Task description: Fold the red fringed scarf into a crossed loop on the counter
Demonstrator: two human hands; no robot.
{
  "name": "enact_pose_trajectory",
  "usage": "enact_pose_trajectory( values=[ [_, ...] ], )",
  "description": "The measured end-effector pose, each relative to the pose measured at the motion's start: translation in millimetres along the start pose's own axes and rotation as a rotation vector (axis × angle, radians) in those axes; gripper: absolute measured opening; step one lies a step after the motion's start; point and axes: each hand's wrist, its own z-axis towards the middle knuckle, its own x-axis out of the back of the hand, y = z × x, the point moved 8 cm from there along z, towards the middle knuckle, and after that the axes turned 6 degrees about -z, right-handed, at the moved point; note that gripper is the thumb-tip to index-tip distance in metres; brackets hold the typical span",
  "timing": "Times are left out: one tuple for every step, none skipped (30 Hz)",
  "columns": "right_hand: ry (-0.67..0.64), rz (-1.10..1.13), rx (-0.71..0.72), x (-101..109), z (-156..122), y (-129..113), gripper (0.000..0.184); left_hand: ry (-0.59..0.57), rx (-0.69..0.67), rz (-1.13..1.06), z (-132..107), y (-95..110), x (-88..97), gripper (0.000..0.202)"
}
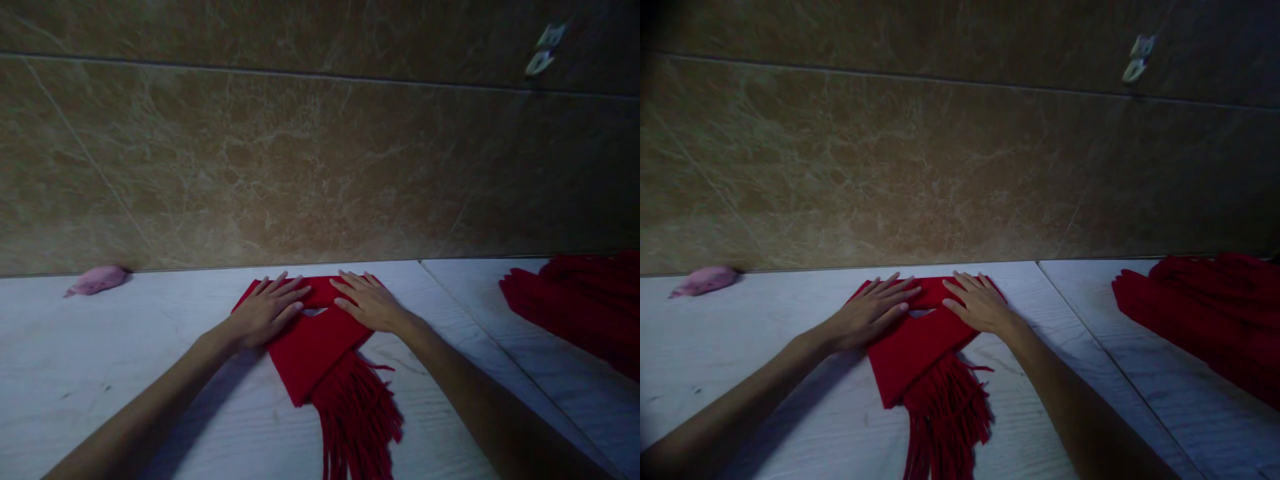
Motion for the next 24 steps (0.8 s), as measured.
enact_pose_trajectory(
  values=[
    [-0.035, -0.007, 0.013, -5.4, -1.0, -2.0, 0.060, -0.044, 0.019, -0.010, -1.0, -2.6, -8.3, 0.056],
    [-0.055, -0.016, 0.014, -8.9, -1.5, -2.3, 0.063, -0.067, 0.036, -0.014, -1.9, -6.2, -14.2, 0.056],
    [-0.068, -0.026, 0.013, -10.8, -1.4, -2.0, 0.065, -0.075, 0.043, -0.014, -2.5, -9.8, -18.0, 0.057],
    [-0.075, -0.034, 0.009, -11.7, -0.9, -1.1, 0.066, -0.074, 0.041, -0.011, -2.6, -12.7, -20.0, 0.057],
    [-0.082, -0.041, 0.005, -12.0, -0.3, -0.3, 0.067, -0.068, 0.034, -0.008, -2.5, -14.8, -20.9, 0.056],
    [-0.089, -0.044, 0.002, -12.0, 0.3, 0.2, 0.068, -0.057, 0.027, -0.005, -2.1, -16.2, -20.8, 0.057],
    [-0.095, -0.043, 0.000, -11.5, 0.6, 0.4, 0.068, -0.049, 0.022, -0.003, -1.7, -16.7, -20.4, 0.057],
    [-0.096, -0.039, -0.003, -10.4, 0.6, 0.6, 0.068, -0.045, 0.018, -0.001, -1.4, -16.6, -19.9, 0.057],
    [-0.092, -0.033, -0.008, -8.6, 0.2, 1.1, 0.068, -0.045, 0.016, 0.000, -1.3, -16.0, -19.4, 0.057],
    [-0.082, -0.026, -0.016, -6.0, -0.5, 2.3, 0.068, -0.040, 0.017, 0.003, -1.5, -15.1, -18.2, 0.056],
    [-0.067, -0.020, -0.027, -2.9, -1.4, 4.3, 0.068, -0.033, 0.018, 0.010, -2.0, -14.0, -16.5, 0.056],
    [-0.050, -0.015, -0.042, 0.2, -2.7, 7.3, 0.068, -0.021, 0.020, 0.021, -2.9, -13.1, -14.1, 0.056],
    [-0.034, -0.009, -0.059, 2.9, -4.0, 11.2, 0.068, -0.006, 0.025, 0.035, -4.0, -12.8, -11.2, 0.056],
    [-0.025, 0.002, -0.076, 4.5, -5.4, 15.6, 0.069, 0.012, 0.037, 0.048, -5.3, -13.5, -8.0, 0.055],
    [-0.027, 0.019, -0.092, 4.2, -6.8, 20.0, 0.070, 0.023, 0.055, 0.058, -6.6, -15.3, -5.5, 0.055],
    [-0.040, 0.038, -0.103, 2.2, -8.0, 24.0, 0.070, 0.025, 0.078, 0.062, -7.9, -18.1, -4.1, 0.056],
    [-0.060, 0.056, -0.109, -1.0, -8.9, 27.1, 0.070, 0.015, 0.103, 0.061, -9.0, -21.6, -4.2, 0.057],
    [-0.080, 0.070, -0.108, -4.7, -9.6, 29.1, 0.069, -0.002, 0.127, 0.057, -9.9, -25.1, -5.5, 0.058],
    [-0.096, 0.078, -0.103, -7.9, -10.1, 30.0, 0.068, -0.023, 0.143, 0.052, -10.6, -28.1, -7.5, 0.060],
    [-0.106, 0.080, -0.098, -10.3, -10.3, 30.4, 0.067, -0.042, 0.151, 0.048, -11.1, -30.2, -9.5, 0.061],
    [-0.108, 0.078, -0.096, -11.1, -10.4, 30.5, 0.067, -0.054, 0.153, 0.047, -11.4, -31.6, -10.9, 0.062],
    [-0.099, 0.074, -0.100, -10.2, -10.4, 30.8, 0.067, -0.053, 0.151, 0.049, -11.6, -32.3, -11.0, 0.062],
    [-0.083, 0.073, -0.107, -7.9, -10.4, 31.2, 0.068, -0.039, 0.147, 0.054, -11.8, -32.5, -9.6, 0.062],
    [-0.059, 0.072, -0.115, -4.4, -10.5, 31.5, 0.068, -0.013, 0.142, 0.060, -12.1, -32.1, -6.9, 0.061]
  ],
)
